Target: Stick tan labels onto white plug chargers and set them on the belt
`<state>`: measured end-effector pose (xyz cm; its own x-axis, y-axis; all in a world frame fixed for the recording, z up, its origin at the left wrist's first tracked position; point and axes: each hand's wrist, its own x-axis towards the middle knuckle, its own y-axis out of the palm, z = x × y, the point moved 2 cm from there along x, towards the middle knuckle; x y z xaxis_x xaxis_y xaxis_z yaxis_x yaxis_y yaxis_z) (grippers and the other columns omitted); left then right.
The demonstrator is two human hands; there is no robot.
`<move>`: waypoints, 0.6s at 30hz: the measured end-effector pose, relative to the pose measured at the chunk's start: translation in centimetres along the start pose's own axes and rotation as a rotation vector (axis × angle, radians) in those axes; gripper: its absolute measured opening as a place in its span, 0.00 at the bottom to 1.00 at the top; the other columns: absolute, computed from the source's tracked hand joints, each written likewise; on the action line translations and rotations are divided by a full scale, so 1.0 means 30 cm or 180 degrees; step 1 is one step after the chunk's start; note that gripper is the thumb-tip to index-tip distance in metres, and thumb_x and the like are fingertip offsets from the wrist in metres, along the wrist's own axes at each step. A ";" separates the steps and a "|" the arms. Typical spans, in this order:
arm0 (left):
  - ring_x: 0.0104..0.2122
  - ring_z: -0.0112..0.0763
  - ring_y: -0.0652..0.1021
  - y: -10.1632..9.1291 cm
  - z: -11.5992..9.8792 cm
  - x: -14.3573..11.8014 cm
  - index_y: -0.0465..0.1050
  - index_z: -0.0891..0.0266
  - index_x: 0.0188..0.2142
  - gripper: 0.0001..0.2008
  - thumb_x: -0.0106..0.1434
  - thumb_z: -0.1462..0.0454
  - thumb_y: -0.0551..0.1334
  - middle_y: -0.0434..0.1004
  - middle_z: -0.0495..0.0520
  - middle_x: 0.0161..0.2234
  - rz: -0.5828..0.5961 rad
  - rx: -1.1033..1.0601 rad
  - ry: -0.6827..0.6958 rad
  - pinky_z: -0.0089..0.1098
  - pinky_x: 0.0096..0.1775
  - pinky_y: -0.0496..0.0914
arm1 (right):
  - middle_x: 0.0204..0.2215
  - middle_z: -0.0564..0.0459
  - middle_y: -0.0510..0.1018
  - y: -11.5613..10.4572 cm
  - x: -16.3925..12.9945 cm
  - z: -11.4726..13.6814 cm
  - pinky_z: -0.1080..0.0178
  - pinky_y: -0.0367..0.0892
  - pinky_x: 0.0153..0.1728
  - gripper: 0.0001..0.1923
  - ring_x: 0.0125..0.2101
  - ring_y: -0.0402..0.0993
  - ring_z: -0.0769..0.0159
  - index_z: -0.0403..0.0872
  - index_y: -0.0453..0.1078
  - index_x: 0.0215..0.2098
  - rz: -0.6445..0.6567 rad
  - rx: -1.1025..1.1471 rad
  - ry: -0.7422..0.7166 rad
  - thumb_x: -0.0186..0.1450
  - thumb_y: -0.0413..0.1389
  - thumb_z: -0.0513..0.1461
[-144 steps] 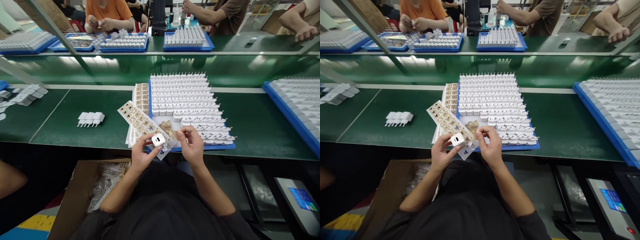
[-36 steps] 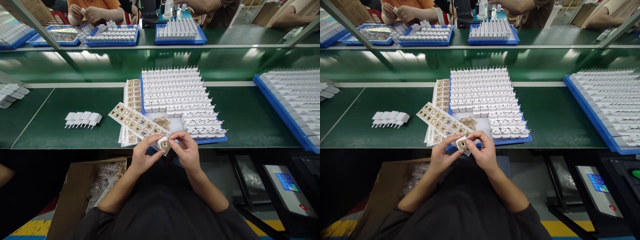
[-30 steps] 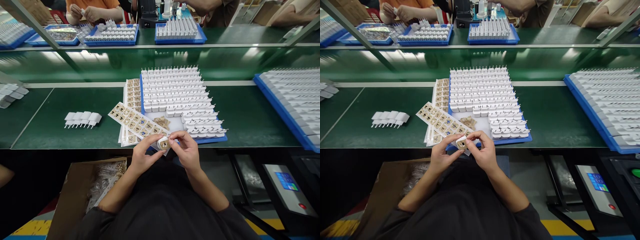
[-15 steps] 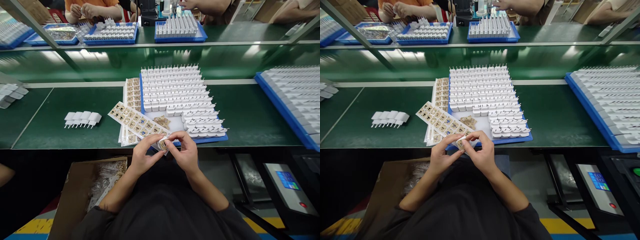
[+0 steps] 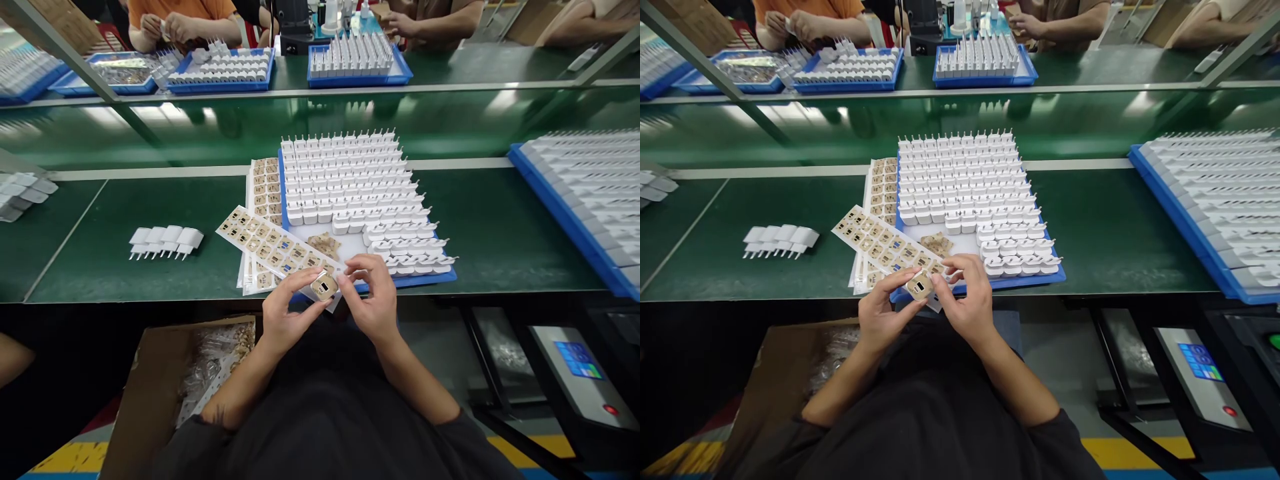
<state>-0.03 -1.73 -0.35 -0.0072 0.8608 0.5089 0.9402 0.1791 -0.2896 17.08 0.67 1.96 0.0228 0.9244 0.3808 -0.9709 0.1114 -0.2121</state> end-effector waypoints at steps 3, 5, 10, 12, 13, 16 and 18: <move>0.53 0.44 0.81 0.011 0.000 0.003 0.73 0.56 0.53 0.22 0.60 0.67 0.72 0.81 0.59 0.51 -0.0157 -0.0025 0.0231 0.49 0.57 0.75 | 0.46 0.48 0.74 0.018 -0.010 -0.013 0.60 0.75 0.43 0.11 0.48 0.74 0.60 0.52 0.71 0.48 0.0676 0.0886 0.0489 0.67 0.61 0.40; 0.54 0.43 0.80 0.020 -0.009 0.011 0.71 0.55 0.53 0.23 0.60 0.68 0.72 0.81 0.57 0.51 -0.0190 0.0149 0.0508 0.49 0.56 0.75 | 0.48 0.48 0.74 0.034 -0.019 -0.015 0.59 0.74 0.46 0.10 0.53 0.73 0.58 0.52 0.71 0.46 0.0747 0.1309 0.0749 0.67 0.61 0.41; 0.52 0.42 0.81 0.033 -0.032 0.025 0.68 0.53 0.51 0.23 0.60 0.68 0.72 0.81 0.53 0.48 -0.0324 0.0725 0.1043 0.47 0.51 0.79 | 0.46 0.49 0.74 0.066 -0.021 -0.006 0.59 0.74 0.47 0.07 0.52 0.73 0.58 0.53 0.71 0.40 0.0482 0.1697 0.0897 0.66 0.62 0.44; 0.52 0.42 0.81 0.033 -0.036 0.026 0.68 0.53 0.50 0.22 0.60 0.68 0.72 0.81 0.53 0.47 -0.0335 0.0809 0.1129 0.47 0.50 0.80 | 0.44 0.50 0.75 0.071 -0.016 -0.002 0.59 0.73 0.48 0.06 0.51 0.73 0.59 0.53 0.71 0.39 0.0435 0.1720 0.0870 0.66 0.62 0.44; 0.52 0.42 0.81 0.033 -0.037 0.026 0.68 0.53 0.51 0.22 0.60 0.68 0.72 0.81 0.53 0.48 -0.0335 0.0811 0.1168 0.47 0.49 0.80 | 0.44 0.50 0.75 0.073 -0.014 -0.001 0.59 0.73 0.48 0.06 0.50 0.73 0.59 0.53 0.71 0.38 0.0406 0.1733 0.0857 0.65 0.62 0.44; 0.53 0.42 0.81 0.031 -0.037 0.026 0.69 0.53 0.51 0.25 0.58 0.70 0.73 0.81 0.53 0.48 -0.0330 0.0739 0.1249 0.47 0.50 0.79 | 0.43 0.51 0.75 0.078 -0.012 0.000 0.58 0.73 0.49 0.06 0.49 0.74 0.60 0.53 0.72 0.36 0.0331 0.1776 0.0850 0.65 0.63 0.43; 0.54 0.42 0.80 0.030 -0.034 0.025 0.69 0.54 0.52 0.27 0.57 0.72 0.73 0.81 0.54 0.49 -0.0321 0.0682 0.1282 0.46 0.51 0.79 | 0.42 0.51 0.76 0.081 -0.014 -0.002 0.58 0.73 0.49 0.05 0.48 0.74 0.59 0.52 0.72 0.36 0.0288 0.1814 0.0868 0.64 0.63 0.43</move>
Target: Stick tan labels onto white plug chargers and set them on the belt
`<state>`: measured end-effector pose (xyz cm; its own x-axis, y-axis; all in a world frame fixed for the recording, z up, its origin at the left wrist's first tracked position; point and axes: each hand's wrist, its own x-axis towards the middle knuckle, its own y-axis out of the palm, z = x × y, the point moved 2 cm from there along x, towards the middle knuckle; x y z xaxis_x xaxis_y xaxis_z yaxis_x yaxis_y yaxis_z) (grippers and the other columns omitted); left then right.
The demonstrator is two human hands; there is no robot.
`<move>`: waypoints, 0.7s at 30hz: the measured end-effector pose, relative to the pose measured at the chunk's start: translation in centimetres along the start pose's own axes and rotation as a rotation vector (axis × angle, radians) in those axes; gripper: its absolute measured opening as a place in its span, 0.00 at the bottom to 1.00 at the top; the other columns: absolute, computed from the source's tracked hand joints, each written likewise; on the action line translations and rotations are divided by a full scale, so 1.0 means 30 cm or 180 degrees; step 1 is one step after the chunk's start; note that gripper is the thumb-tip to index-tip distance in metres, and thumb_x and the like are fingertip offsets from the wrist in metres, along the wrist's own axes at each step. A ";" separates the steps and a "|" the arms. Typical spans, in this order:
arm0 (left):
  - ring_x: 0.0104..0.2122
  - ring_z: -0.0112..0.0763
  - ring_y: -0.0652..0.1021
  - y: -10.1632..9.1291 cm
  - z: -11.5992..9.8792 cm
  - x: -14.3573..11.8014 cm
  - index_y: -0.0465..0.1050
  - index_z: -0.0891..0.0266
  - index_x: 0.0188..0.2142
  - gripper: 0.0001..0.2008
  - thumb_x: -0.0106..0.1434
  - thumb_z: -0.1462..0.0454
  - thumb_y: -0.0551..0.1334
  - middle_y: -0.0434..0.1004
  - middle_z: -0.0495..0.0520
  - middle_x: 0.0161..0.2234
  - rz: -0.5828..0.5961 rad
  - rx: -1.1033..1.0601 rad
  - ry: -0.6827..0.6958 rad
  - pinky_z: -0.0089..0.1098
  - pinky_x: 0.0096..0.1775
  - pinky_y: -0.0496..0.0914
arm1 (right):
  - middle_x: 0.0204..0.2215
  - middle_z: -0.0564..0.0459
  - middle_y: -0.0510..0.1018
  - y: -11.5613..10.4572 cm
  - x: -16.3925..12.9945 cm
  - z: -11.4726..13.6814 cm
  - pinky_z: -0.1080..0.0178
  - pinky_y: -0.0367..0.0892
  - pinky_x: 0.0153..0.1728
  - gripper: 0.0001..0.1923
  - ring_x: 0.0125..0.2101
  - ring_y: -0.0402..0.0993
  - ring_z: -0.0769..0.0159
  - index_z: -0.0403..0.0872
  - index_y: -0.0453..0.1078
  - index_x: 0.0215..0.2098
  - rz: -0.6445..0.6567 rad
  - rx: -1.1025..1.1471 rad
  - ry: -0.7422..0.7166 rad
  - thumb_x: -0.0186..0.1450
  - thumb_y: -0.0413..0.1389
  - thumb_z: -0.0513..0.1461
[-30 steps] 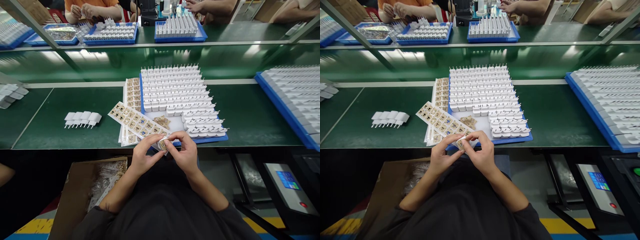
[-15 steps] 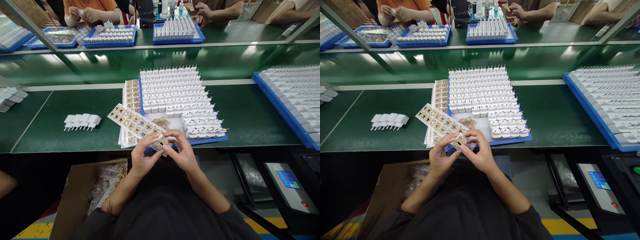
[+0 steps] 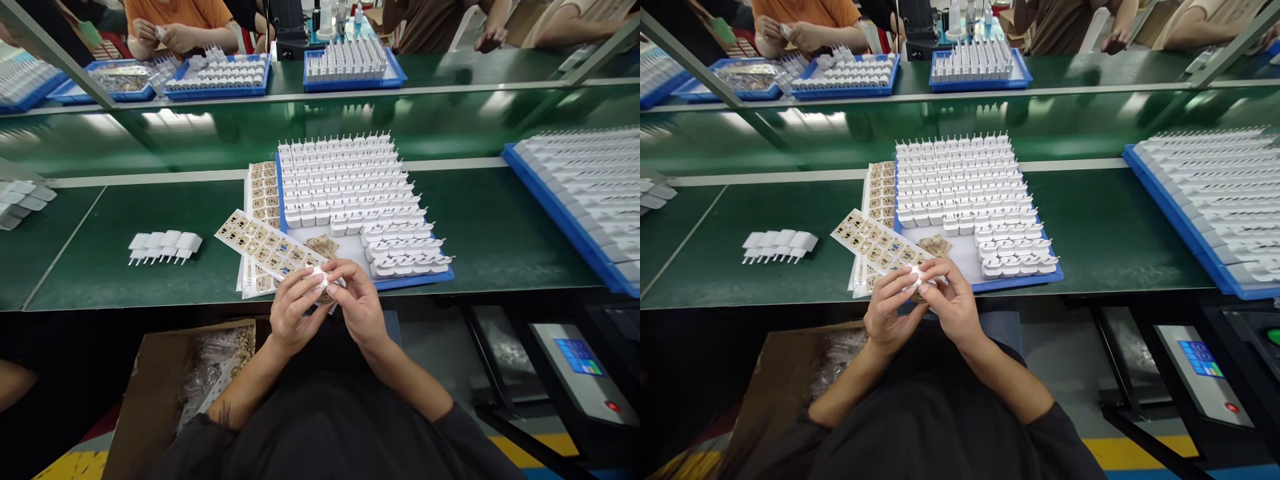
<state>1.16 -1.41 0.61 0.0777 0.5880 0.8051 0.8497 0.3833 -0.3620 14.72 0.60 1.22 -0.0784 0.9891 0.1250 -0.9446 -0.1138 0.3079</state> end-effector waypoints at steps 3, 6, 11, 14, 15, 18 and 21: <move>0.54 0.43 0.80 -0.001 0.006 -0.003 0.69 0.54 0.54 0.29 0.56 0.72 0.74 0.81 0.54 0.50 0.0025 -0.0041 0.0007 0.47 0.51 0.79 | 0.42 0.51 0.76 -0.009 0.001 -0.005 0.57 0.72 0.49 0.03 0.48 0.75 0.59 0.52 0.74 0.35 -0.0039 0.0102 0.0008 0.65 0.62 0.42; 0.54 0.42 0.80 -0.005 0.015 -0.008 0.68 0.54 0.55 0.28 0.57 0.71 0.73 0.82 0.55 0.49 0.0062 -0.0159 -0.0160 0.47 0.52 0.79 | 0.44 0.50 0.78 -0.032 0.009 0.000 0.57 0.72 0.49 0.03 0.51 0.74 0.59 0.53 0.76 0.37 0.0211 0.0060 0.0075 0.65 0.62 0.41; 0.53 0.42 0.81 -0.013 0.021 -0.018 0.69 0.54 0.55 0.25 0.60 0.68 0.72 0.82 0.56 0.50 0.0191 -0.0350 -0.0508 0.46 0.53 0.78 | 0.46 0.49 0.80 -0.060 0.036 0.042 0.52 0.69 0.55 0.06 0.52 0.75 0.57 0.53 0.76 0.44 0.0552 -0.0737 -0.0258 0.68 0.61 0.41; 0.52 0.42 0.82 -0.016 0.020 -0.030 0.71 0.56 0.54 0.23 0.61 0.67 0.71 0.82 0.57 0.50 0.0234 -0.0400 -0.0674 0.45 0.54 0.78 | 0.45 0.49 0.81 -0.055 0.042 0.075 0.50 0.69 0.55 0.05 0.51 0.75 0.56 0.53 0.76 0.40 0.0418 -0.1401 -0.0937 0.68 0.60 0.37; 0.52 0.42 0.82 -0.016 0.023 -0.035 0.72 0.57 0.54 0.22 0.61 0.66 0.71 0.82 0.58 0.51 0.0224 -0.0440 -0.0829 0.45 0.54 0.78 | 0.44 0.49 0.81 -0.050 0.040 0.083 0.49 0.69 0.54 0.05 0.50 0.75 0.55 0.54 0.76 0.39 0.0456 -0.1581 -0.1188 0.68 0.60 0.35; 0.51 0.42 0.83 -0.023 0.043 -0.055 0.74 0.60 0.53 0.20 0.61 0.63 0.71 0.83 0.60 0.50 0.0187 -0.0609 -0.1520 0.42 0.54 0.78 | 0.39 0.50 0.81 -0.041 0.027 0.096 0.49 0.72 0.48 0.04 0.44 0.76 0.55 0.53 0.74 0.38 0.0794 -0.1517 -0.1663 0.67 0.61 0.37; 0.50 0.41 0.83 -0.050 0.073 -0.062 0.75 0.60 0.53 0.20 0.62 0.61 0.71 0.83 0.60 0.50 0.0139 -0.0515 -0.1943 0.38 0.52 0.78 | 0.33 0.52 0.78 -0.062 0.038 0.085 0.55 0.73 0.39 0.02 0.36 0.76 0.59 0.53 0.73 0.40 0.0474 -0.1114 -0.1521 0.69 0.59 0.38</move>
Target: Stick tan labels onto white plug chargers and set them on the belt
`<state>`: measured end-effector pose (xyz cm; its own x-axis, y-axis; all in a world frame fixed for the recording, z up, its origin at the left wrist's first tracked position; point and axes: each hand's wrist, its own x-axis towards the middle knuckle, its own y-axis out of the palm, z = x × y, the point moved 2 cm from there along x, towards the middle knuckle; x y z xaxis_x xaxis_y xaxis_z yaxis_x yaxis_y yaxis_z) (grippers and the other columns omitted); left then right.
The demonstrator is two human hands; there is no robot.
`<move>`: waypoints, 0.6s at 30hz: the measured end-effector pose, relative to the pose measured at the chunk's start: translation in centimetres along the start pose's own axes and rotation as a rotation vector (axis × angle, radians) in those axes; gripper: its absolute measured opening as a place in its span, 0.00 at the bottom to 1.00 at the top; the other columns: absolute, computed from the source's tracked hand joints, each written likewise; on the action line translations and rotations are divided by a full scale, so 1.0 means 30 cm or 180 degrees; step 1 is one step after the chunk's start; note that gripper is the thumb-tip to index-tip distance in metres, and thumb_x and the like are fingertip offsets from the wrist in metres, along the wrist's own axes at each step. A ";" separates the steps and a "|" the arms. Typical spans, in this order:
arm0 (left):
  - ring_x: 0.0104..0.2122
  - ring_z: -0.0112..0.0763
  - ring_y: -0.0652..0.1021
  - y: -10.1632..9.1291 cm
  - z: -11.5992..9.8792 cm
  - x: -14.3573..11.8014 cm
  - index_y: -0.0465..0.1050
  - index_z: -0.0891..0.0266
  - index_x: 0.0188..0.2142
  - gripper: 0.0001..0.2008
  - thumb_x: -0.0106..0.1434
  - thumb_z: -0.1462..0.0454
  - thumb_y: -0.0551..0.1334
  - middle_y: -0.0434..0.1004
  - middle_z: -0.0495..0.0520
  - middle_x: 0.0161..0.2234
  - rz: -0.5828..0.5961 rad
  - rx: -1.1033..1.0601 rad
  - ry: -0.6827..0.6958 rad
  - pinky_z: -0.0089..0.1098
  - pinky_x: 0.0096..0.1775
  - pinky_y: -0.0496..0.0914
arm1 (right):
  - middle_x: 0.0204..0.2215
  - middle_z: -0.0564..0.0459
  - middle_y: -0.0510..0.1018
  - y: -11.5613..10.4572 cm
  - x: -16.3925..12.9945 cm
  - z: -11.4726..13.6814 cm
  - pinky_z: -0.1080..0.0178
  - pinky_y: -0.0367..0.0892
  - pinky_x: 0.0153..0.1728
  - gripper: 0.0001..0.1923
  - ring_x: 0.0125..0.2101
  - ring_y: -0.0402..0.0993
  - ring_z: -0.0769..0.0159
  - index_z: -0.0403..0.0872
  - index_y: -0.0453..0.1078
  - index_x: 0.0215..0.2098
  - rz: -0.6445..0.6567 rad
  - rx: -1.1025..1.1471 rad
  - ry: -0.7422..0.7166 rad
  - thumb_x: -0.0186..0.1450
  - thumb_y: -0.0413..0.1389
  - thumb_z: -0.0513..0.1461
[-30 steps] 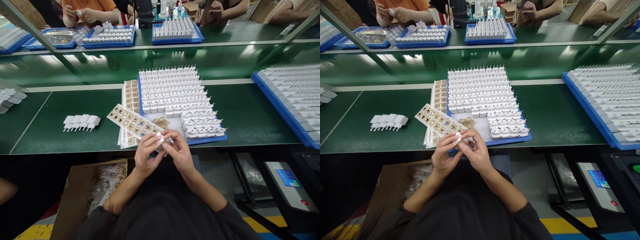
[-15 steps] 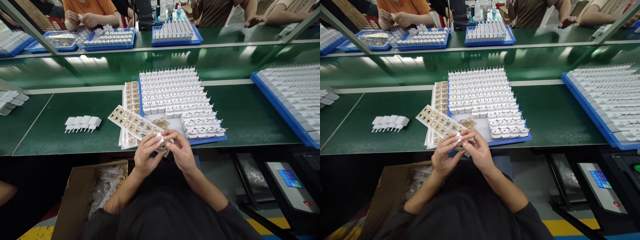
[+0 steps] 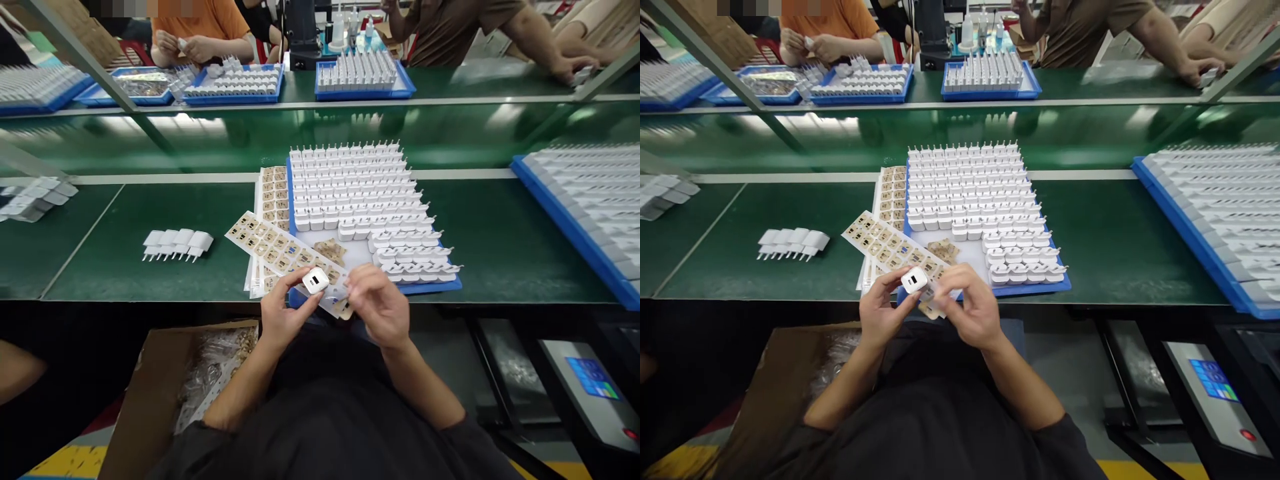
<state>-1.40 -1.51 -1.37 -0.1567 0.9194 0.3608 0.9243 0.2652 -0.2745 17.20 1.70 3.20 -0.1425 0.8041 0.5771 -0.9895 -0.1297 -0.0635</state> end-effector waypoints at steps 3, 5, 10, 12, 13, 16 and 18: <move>0.48 0.39 0.82 -0.068 0.018 0.030 0.76 0.58 0.54 0.19 0.64 0.60 0.68 0.82 0.58 0.50 -0.0211 0.0402 0.0092 0.36 0.50 0.77 | 0.36 0.51 0.79 -0.014 0.015 -0.065 0.57 0.73 0.38 0.06 0.37 0.77 0.60 0.52 0.74 0.44 -0.0276 -0.0808 0.0351 0.71 0.57 0.36; 0.47 0.38 0.81 -0.136 0.043 0.063 0.76 0.58 0.55 0.19 0.66 0.58 0.66 0.80 0.58 0.50 -0.0448 0.0836 0.0169 0.36 0.49 0.76 | 0.43 0.46 0.79 -0.005 0.026 -0.120 0.53 0.74 0.44 0.08 0.42 0.78 0.56 0.50 0.75 0.46 0.0039 -0.1586 0.0326 0.71 0.55 0.37; 0.45 0.42 0.79 -0.348 0.180 0.181 0.78 0.62 0.55 0.21 0.67 0.53 0.63 0.79 0.61 0.46 -0.1035 0.2382 0.0071 0.40 0.49 0.72 | 0.48 0.42 0.79 0.024 0.019 -0.212 0.48 0.73 0.49 0.11 0.49 0.77 0.50 0.48 0.76 0.47 0.0239 -0.2395 -0.0038 0.72 0.52 0.36; 0.48 0.47 0.78 -0.417 0.249 0.236 0.78 0.63 0.55 0.22 0.68 0.53 0.62 0.79 0.63 0.47 -0.0895 0.2982 -0.0130 0.44 0.51 0.68 | 0.47 0.43 0.80 0.030 0.011 -0.207 0.48 0.74 0.48 0.11 0.47 0.77 0.51 0.48 0.76 0.47 0.0254 -0.2350 -0.0197 0.72 0.52 0.35; 0.49 0.50 0.77 -0.444 0.280 0.262 0.78 0.63 0.55 0.22 0.68 0.54 0.61 0.79 0.64 0.48 -0.0789 0.3213 -0.0225 0.47 0.52 0.67 | 0.46 0.43 0.80 0.033 0.008 -0.198 0.48 0.74 0.48 0.10 0.47 0.77 0.52 0.48 0.76 0.46 0.0275 -0.2295 -0.0261 0.72 0.53 0.34; 0.53 0.58 0.72 -0.495 0.348 0.322 0.78 0.65 0.55 0.22 0.68 0.55 0.60 0.79 0.67 0.49 -0.0511 0.3611 -0.0378 0.52 0.53 0.64 | 0.44 0.45 0.82 0.047 -0.002 -0.157 0.50 0.73 0.47 0.09 0.46 0.77 0.53 0.48 0.75 0.46 0.0468 -0.2097 -0.0359 0.71 0.55 0.34; 0.54 0.59 0.71 -0.509 0.366 0.345 0.77 0.65 0.55 0.22 0.68 0.55 0.60 0.78 0.69 0.50 -0.0496 0.3683 -0.0378 0.54 0.53 0.63 | 0.43 0.46 0.83 0.062 -0.017 -0.134 0.50 0.73 0.47 0.08 0.46 0.78 0.54 0.48 0.74 0.46 0.0698 -0.2037 -0.0377 0.70 0.56 0.33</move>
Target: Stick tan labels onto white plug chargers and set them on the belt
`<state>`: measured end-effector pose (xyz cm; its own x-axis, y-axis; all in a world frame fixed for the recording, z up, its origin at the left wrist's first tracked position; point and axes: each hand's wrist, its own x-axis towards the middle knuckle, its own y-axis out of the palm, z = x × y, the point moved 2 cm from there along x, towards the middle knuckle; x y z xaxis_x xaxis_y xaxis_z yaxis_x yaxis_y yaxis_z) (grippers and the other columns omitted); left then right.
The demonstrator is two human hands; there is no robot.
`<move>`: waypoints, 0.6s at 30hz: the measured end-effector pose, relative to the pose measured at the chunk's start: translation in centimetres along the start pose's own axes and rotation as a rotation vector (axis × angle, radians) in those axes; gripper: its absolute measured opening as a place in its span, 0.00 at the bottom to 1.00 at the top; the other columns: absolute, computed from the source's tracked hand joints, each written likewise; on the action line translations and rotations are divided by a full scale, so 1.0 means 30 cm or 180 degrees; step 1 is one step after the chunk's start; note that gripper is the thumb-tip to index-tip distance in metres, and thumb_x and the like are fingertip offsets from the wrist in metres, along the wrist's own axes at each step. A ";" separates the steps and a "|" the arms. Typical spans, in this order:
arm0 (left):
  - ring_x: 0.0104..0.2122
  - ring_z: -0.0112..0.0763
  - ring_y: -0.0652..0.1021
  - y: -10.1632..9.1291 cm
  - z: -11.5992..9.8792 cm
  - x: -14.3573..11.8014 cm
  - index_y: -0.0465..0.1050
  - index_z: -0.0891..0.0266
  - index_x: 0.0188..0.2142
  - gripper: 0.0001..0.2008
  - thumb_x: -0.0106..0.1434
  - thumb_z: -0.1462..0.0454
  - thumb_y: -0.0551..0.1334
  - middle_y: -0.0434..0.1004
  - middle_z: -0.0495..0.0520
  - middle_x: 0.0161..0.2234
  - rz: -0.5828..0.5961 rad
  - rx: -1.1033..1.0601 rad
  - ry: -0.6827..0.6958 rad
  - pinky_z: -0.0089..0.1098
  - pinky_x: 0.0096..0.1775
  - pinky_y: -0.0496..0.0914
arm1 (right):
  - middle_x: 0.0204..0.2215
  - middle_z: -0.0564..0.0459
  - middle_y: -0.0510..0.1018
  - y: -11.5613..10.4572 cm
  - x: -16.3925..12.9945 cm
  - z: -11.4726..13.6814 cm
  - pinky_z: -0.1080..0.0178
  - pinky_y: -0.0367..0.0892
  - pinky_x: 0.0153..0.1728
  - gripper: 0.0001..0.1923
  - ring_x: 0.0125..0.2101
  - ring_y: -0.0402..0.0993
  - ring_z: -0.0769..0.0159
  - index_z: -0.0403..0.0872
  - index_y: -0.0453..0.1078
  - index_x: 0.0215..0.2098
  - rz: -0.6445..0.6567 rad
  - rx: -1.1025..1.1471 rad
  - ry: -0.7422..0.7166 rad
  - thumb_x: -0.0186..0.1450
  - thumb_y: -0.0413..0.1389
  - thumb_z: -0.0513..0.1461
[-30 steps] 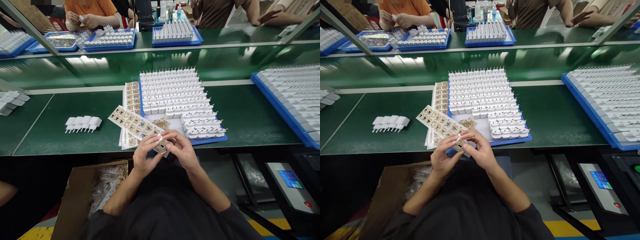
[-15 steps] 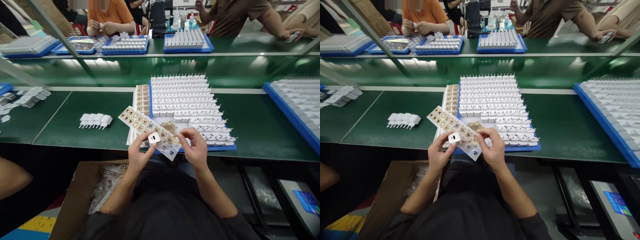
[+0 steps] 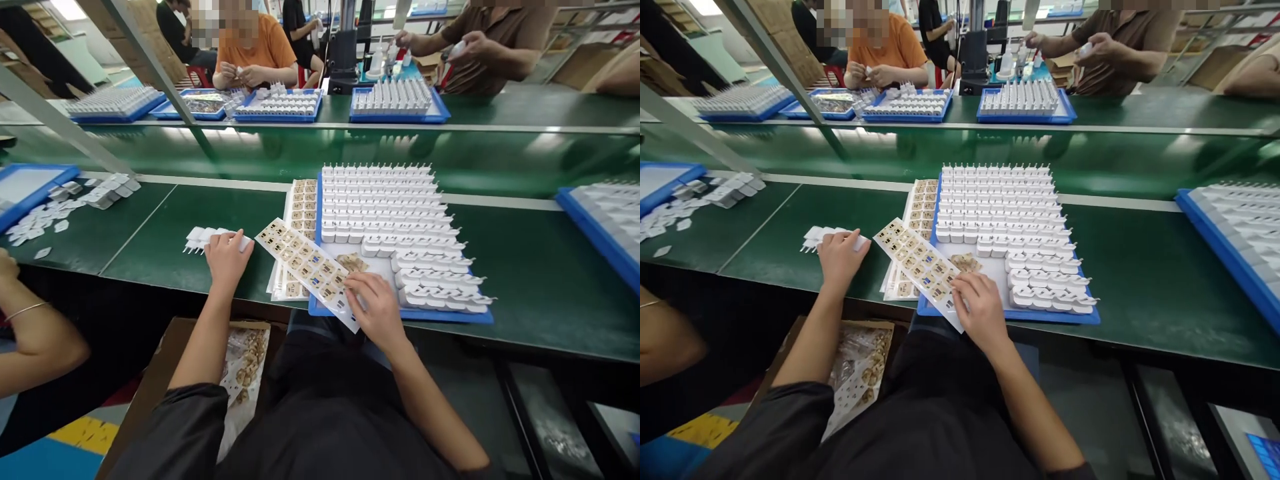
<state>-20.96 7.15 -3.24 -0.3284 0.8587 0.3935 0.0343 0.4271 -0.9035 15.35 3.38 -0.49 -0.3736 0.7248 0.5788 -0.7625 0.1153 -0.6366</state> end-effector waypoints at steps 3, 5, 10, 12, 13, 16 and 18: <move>0.54 0.59 0.71 -0.012 -0.021 0.002 0.76 0.65 0.57 0.23 0.67 0.56 0.61 0.76 0.70 0.54 -0.0245 -0.0097 0.0012 0.54 0.53 0.64 | 0.44 0.47 0.83 0.012 -0.034 0.033 0.50 0.72 0.47 0.09 0.46 0.79 0.54 0.48 0.74 0.47 0.0323 -0.0005 -0.0134 0.70 0.57 0.33; 0.53 0.55 0.73 -0.037 -0.082 -0.026 0.76 0.64 0.56 0.21 0.68 0.56 0.61 0.77 0.67 0.53 -0.0357 -0.0411 0.0270 0.52 0.54 0.66 | 0.44 0.47 0.84 0.016 -0.064 0.045 0.50 0.72 0.47 0.10 0.45 0.79 0.54 0.48 0.74 0.47 0.0451 0.0006 -0.0153 0.70 0.56 0.32; 0.54 0.42 0.77 -0.102 -0.360 -0.188 0.78 0.55 0.52 0.13 0.71 0.58 0.61 0.81 0.56 0.52 0.0237 -0.1529 0.1812 0.45 0.57 0.69 | 0.44 0.47 0.84 -0.006 -0.107 0.049 0.52 0.73 0.47 0.11 0.45 0.80 0.56 0.50 0.73 0.48 0.0493 0.0244 -0.0055 0.71 0.55 0.33; 0.59 0.44 0.74 -0.108 -0.458 -0.256 0.76 0.55 0.55 0.15 0.72 0.58 0.60 0.78 0.56 0.57 0.0614 -0.1633 0.2309 0.45 0.60 0.68 | 0.47 0.47 0.84 -0.017 -0.101 0.034 0.50 0.72 0.51 0.11 0.49 0.78 0.55 0.50 0.73 0.50 0.0601 0.0233 -0.0018 0.71 0.55 0.33; 0.61 0.45 0.73 -0.105 -0.492 -0.281 0.76 0.56 0.55 0.16 0.72 0.57 0.60 0.77 0.57 0.58 0.0743 -0.1619 0.2440 0.47 0.61 0.67 | 0.48 0.47 0.83 -0.022 -0.094 0.022 0.49 0.72 0.52 0.11 0.51 0.78 0.54 0.49 0.73 0.50 0.0661 0.0175 0.0032 0.72 0.54 0.33; 0.62 0.47 0.72 -0.089 -0.534 -0.319 0.75 0.57 0.57 0.18 0.72 0.55 0.59 0.75 0.57 0.61 0.0939 -0.1514 0.2518 0.50 0.64 0.64 | 0.47 0.44 0.83 -0.037 -0.068 -0.029 0.47 0.72 0.52 0.11 0.51 0.77 0.51 0.47 0.74 0.49 0.0632 -0.0096 0.0346 0.72 0.52 0.33; 0.63 0.47 0.71 -0.082 -0.530 -0.324 0.74 0.57 0.58 0.19 0.72 0.54 0.59 0.75 0.57 0.61 0.0993 -0.1497 0.2503 0.51 0.64 0.64 | 0.45 0.43 0.83 -0.042 -0.053 -0.057 0.47 0.73 0.51 0.11 0.48 0.77 0.50 0.47 0.74 0.47 0.0542 -0.0175 0.0545 0.72 0.51 0.33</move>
<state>-2.85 2.26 -2.14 0.4792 0.8238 0.3029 0.4433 0.0707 -0.8936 17.82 3.22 -1.48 -0.3958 0.8410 0.3689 -0.6646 0.0149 -0.7471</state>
